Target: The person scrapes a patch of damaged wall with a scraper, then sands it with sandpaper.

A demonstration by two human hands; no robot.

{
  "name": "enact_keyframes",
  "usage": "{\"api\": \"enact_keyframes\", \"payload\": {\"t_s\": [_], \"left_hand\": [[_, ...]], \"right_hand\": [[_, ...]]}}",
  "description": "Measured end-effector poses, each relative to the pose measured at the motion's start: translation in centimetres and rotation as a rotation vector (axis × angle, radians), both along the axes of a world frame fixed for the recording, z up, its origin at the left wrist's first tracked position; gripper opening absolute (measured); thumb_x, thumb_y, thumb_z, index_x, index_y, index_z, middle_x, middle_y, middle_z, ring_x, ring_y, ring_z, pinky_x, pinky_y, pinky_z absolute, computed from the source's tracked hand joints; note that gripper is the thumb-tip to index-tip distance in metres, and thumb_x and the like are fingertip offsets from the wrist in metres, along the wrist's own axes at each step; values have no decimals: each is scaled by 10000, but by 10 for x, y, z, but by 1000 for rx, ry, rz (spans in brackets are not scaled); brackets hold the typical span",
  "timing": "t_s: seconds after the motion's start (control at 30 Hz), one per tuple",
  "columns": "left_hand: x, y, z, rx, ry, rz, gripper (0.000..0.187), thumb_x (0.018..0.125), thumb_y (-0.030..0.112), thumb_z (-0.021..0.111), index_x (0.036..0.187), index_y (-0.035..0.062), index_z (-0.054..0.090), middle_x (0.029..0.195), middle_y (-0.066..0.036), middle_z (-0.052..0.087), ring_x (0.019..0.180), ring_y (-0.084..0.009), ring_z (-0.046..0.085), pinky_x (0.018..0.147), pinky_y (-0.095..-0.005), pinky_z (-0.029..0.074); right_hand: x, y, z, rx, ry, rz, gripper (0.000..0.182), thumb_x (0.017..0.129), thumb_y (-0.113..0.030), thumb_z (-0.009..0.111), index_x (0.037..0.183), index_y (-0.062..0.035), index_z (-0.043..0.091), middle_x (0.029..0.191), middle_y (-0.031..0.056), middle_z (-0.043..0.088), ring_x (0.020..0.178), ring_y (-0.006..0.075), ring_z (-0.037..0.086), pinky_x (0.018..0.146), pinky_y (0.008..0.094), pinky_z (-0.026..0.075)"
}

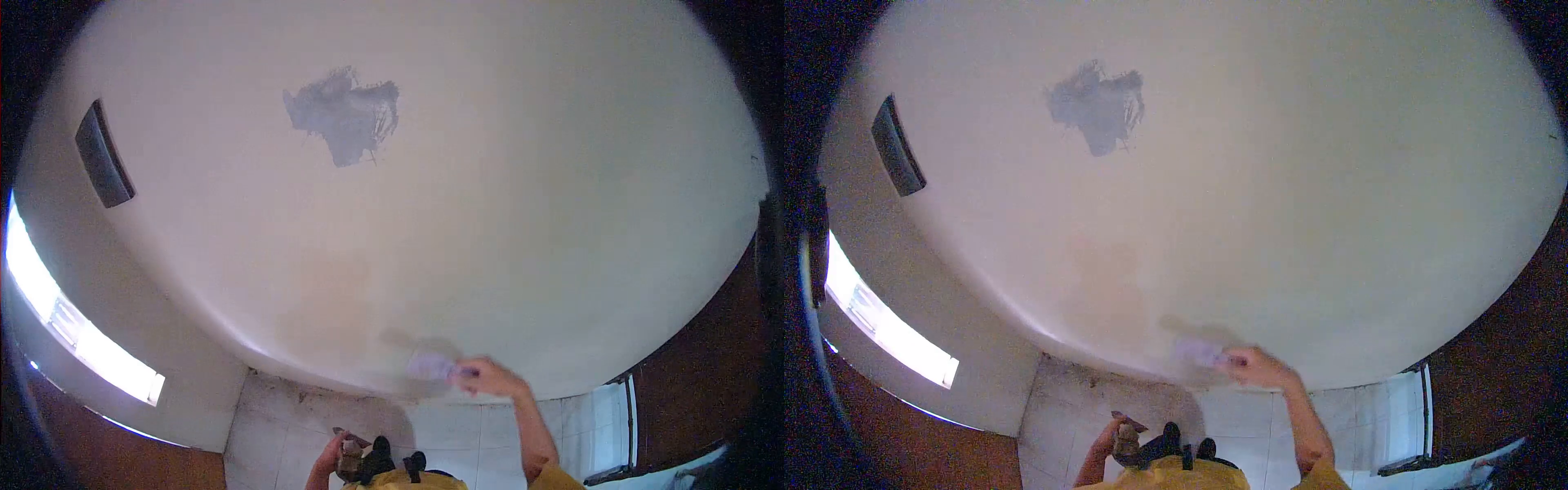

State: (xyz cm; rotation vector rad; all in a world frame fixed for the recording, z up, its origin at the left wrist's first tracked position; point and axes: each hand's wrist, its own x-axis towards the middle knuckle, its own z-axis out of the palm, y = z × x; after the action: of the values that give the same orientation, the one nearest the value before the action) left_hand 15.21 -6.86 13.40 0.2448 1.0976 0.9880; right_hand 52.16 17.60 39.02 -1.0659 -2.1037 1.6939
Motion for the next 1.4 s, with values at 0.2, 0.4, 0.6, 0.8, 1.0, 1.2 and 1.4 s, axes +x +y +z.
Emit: {"api": "enact_keyframes", "payload": {"t_s": [0.2,0.4,0.6,0.8,1.0,1.2,1.4], "left_hand": [[-21,20,20,-4,-115,-77,588,921,530,417,1057,-4,622,835,-101,656,652,-203,629,606,-350,549],[-45,37,36,99,-70,-23,544,936,476,399,1009,-9,632,887,-106,657,712,-199,624,650,-343,539],[-66,66,23,140,73,23,529,933,463,386,970,0,638,930,-115,664,744,-199,627,662,-337,540],[-77,76,23,132,39,-42,549,930,494,407,945,0,647,806,-105,657,636,-213,622,580,-344,542],[-59,88,75,237,184,-3,547,928,497,427,943,-2,650,742,-107,646,589,-219,629,565,-370,554],[-62,94,54,123,90,-48,571,922,512,422,966,-11,647,796,-114,652,613,-224,627,592,-354,553],[-71,100,24,147,30,-63,595,912,546,424,967,-3,646,814,-100,654,660,-210,630,599,-348,550]], "right_hand": [[-28,32,195,1050,-343,-219,300,900,-388,520,878,-94,575,692,149,603,672,355,612,596,473,469],[-71,48,318,1662,-531,-513,368,916,-463,480,841,-114,572,651,134,605,626,353,618,555,474,498],[-91,47,345,1761,-656,-634,370,920,-476,471,910,-133,611,633,124,612,615,331,628,550,467,511],[-95,49,350,1825,-701,-642,384,920,-490,465,910,-134,607,620,112,609,605,332,628,531,462,510],[-84,62,342,1936,-648,-620,371,920,-446,514,899,-90,616,583,119,575,539,324,585,503,413,460],[-85,62,339,1918,-626,-606,358,915,-437,528,871,-88,599,554,106,555,507,301,573,478,400,442],[-86,57,324,1977,-636,-618,352,911,-416,552,824,-76,569,564,94,555,497,276,564,452,362,424]]}}
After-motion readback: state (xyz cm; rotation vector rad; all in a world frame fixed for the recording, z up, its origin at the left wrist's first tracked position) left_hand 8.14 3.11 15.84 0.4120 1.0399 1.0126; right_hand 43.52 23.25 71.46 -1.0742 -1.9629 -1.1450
